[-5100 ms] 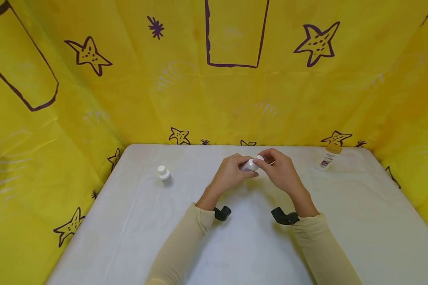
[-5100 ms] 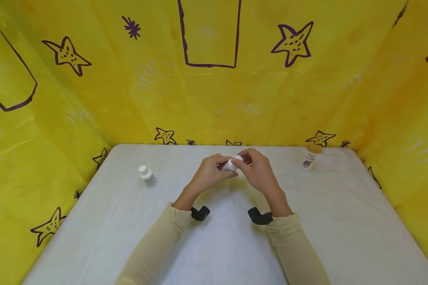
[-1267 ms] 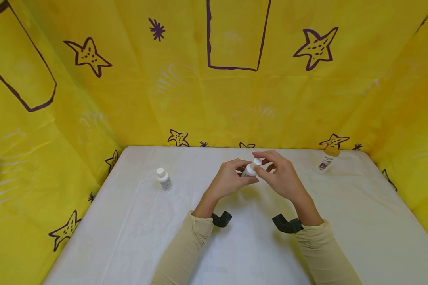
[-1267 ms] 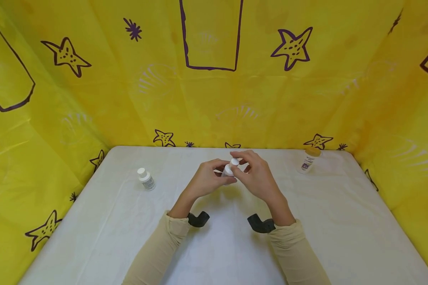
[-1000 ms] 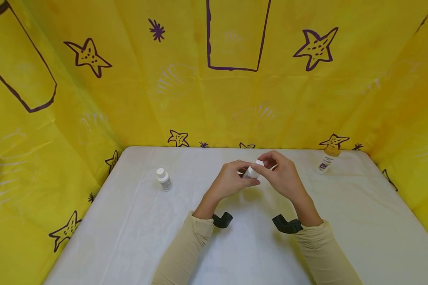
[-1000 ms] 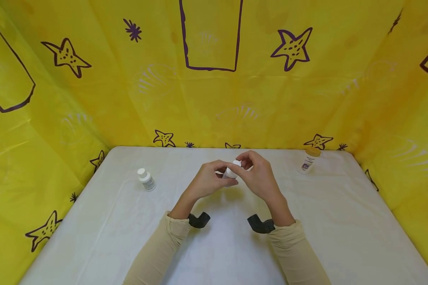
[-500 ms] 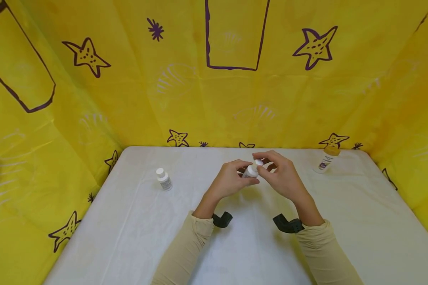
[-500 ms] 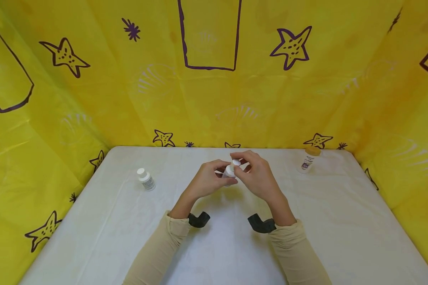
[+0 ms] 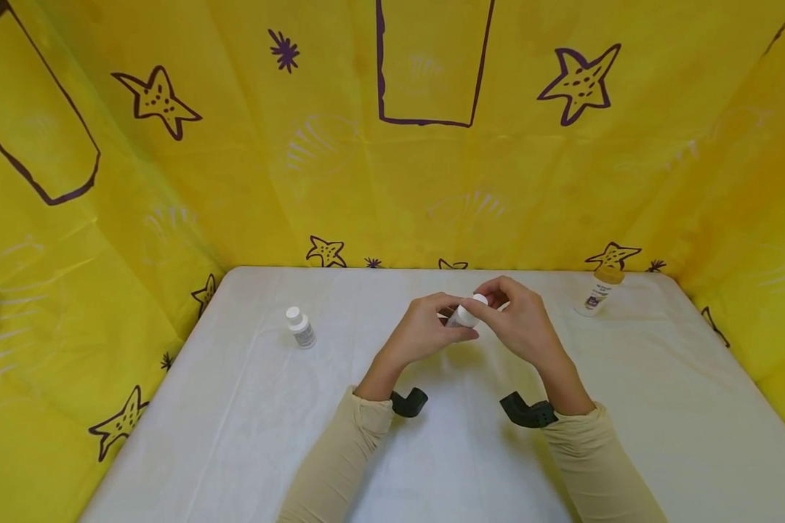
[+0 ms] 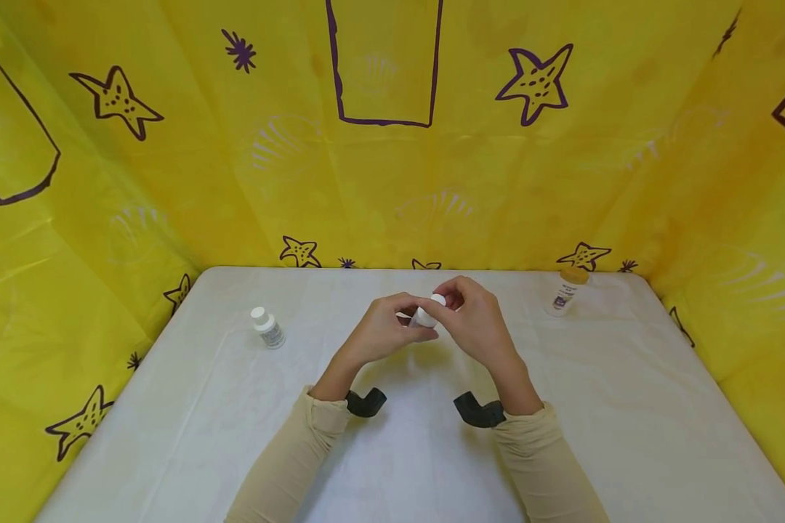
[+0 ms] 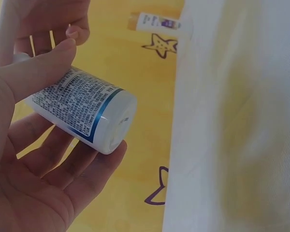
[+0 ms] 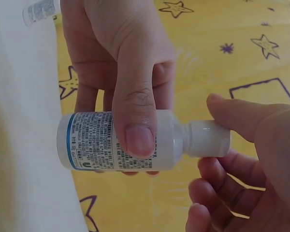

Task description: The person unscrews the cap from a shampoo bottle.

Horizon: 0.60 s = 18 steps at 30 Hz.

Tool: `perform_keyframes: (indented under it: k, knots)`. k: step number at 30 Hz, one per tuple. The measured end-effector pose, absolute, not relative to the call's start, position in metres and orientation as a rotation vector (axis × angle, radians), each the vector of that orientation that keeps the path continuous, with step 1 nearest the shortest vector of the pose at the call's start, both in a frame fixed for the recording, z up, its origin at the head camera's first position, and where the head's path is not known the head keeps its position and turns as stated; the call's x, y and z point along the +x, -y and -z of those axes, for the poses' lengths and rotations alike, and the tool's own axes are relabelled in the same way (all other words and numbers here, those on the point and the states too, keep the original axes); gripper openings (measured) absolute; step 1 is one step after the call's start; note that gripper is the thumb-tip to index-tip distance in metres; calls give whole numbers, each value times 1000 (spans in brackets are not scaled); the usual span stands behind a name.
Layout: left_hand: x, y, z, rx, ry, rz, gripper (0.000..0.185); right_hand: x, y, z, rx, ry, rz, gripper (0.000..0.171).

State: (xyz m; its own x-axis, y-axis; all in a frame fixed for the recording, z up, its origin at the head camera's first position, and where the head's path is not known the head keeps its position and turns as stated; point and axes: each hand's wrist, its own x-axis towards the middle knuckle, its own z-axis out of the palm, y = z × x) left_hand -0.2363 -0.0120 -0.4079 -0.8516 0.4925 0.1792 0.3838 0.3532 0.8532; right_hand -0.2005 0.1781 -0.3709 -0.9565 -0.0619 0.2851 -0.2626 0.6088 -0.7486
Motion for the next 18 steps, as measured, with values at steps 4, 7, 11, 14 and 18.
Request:
perform_keyframes:
  k: [4, 7, 11, 14, 18]
  knots:
    - [-236, 12, 408, 817, -2506, -1515, 41, -201, -178, 372, 356, 2564, -1225, 25]
    - [-237, 13, 407, 824, -2513, -1505, 38, -200, -179, 373, 440, 2529, -1217, 25]
    - [-237, 13, 407, 822, -2517, -1505, 38, -201, -179, 374, 502, 2506, -1251, 28]
    - [-237, 13, 408, 811, -2517, -1509, 39, -202, -179, 375, 504, 2513, -1258, 32]
    - [-237, 13, 408, 797, -2513, -1514, 39, -202, -179, 375, 465, 2539, -1244, 41]
